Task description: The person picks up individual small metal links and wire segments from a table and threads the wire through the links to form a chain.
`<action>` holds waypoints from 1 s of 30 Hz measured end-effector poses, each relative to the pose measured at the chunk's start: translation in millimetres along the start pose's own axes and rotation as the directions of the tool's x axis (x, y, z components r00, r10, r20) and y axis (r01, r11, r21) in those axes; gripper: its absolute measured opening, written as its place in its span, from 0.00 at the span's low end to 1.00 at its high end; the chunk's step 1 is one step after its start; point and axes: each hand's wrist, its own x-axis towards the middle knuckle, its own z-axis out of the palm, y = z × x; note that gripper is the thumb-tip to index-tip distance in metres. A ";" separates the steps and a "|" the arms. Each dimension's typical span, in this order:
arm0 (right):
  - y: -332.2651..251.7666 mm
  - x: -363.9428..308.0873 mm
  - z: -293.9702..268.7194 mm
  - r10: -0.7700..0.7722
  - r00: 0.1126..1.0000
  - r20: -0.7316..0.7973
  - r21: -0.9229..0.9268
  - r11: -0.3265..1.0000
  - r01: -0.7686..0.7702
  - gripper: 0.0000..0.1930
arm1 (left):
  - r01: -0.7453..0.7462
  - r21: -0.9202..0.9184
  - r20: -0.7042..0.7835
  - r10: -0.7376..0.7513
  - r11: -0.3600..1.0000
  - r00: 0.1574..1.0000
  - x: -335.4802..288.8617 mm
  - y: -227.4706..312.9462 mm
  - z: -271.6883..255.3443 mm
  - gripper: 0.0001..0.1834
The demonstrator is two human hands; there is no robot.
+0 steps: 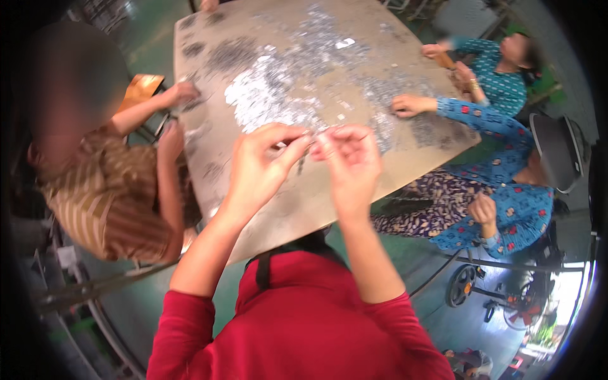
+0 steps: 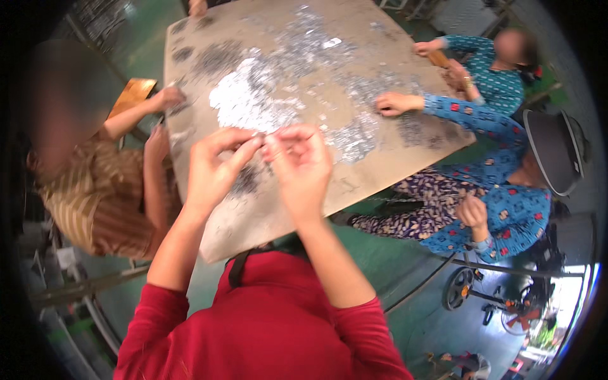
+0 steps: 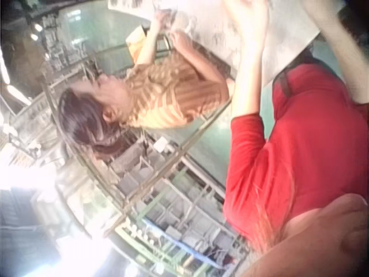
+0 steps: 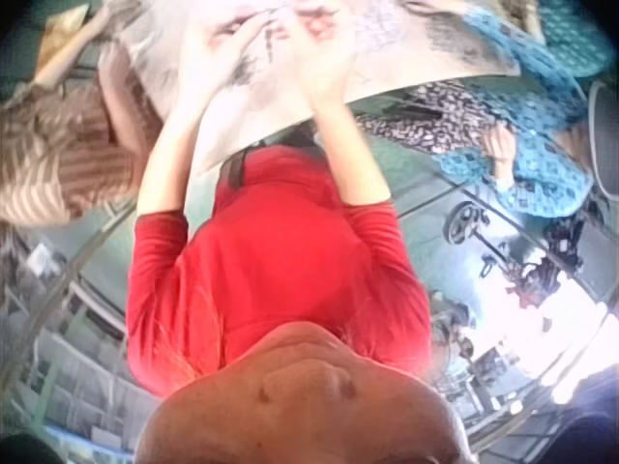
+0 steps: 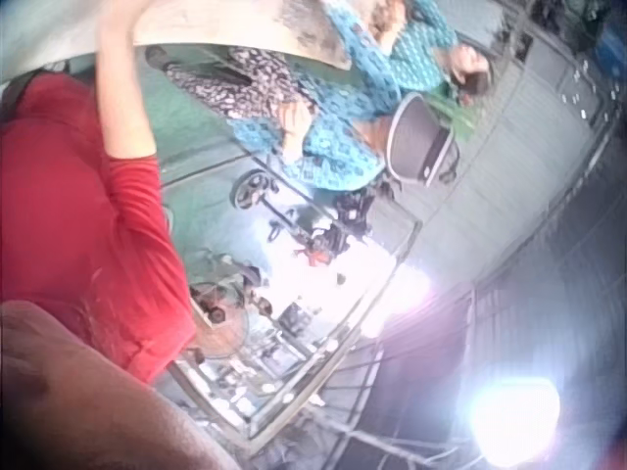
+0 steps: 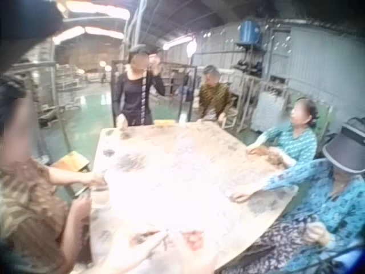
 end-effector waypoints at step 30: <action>-50.2 -110.1 -173.1 -0.145 0.948 -0.284 -0.415 0.910 0.015 0.09 | 0.127 0.631 0.031 -0.189 0.765 0.982 -3.1 -198.7 171.1 0.15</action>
